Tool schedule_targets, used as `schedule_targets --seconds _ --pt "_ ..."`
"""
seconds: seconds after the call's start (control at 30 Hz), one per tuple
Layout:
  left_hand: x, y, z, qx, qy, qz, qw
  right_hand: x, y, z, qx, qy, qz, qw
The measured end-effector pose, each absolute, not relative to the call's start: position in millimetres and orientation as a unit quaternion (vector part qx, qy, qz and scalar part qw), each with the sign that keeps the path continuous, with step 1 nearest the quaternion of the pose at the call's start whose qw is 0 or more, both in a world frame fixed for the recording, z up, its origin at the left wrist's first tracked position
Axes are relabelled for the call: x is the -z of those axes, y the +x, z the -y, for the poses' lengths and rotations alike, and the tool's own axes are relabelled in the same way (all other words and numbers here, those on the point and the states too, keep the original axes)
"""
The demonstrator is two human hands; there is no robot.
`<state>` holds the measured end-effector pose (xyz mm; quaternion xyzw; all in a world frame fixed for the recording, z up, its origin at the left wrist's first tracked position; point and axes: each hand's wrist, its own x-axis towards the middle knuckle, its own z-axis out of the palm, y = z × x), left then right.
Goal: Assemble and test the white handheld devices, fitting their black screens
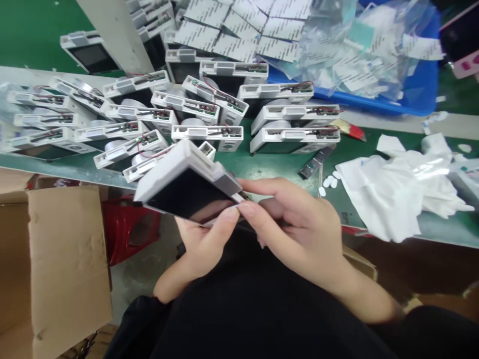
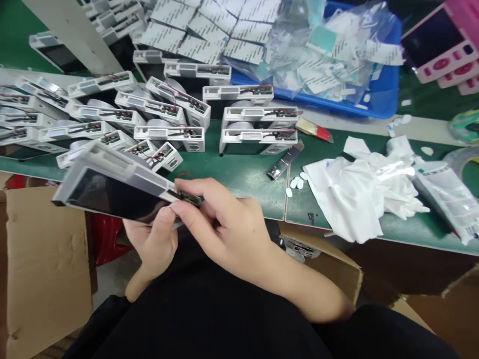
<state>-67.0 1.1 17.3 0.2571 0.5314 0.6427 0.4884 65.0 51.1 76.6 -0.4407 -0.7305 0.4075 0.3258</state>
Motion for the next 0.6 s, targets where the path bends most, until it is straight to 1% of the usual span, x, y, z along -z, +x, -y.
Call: schedule_targets --seconds 0.1,0.17,0.23,0.3,0.43,0.5,0.6 --pt "-21.2 -74.5 2.2 -0.650 0.290 -0.509 0.484 -73.1 61.2 -48.6 -0.357 -0.434 0.753 0.342" --pt "-24.4 -84.2 9.4 -0.661 0.294 -0.509 0.466 -70.9 60.2 -46.4 -0.373 -0.408 0.760 0.342" --pt "-28.3 -97.6 18.9 -0.688 0.271 -0.522 0.424 -69.3 60.4 -44.1 -0.420 -0.371 0.758 0.334" --pt "-32.7 -115.6 28.1 -0.731 0.228 -0.529 0.366 -68.3 61.1 -42.5 -0.442 -0.363 0.753 0.326" --pt "-36.9 -166.6 33.8 -0.807 0.104 -0.519 0.262 -67.7 58.8 -46.8 -0.434 -0.337 0.775 0.311" --pt "-35.1 -194.9 27.6 -0.816 0.044 -0.512 0.266 -68.5 54.8 -51.9 -0.429 -0.313 0.793 0.299" --pt "-31.3 -229.9 9.8 -0.805 -0.033 -0.488 0.335 -70.5 47.0 -57.2 -0.420 -0.283 0.810 0.296"
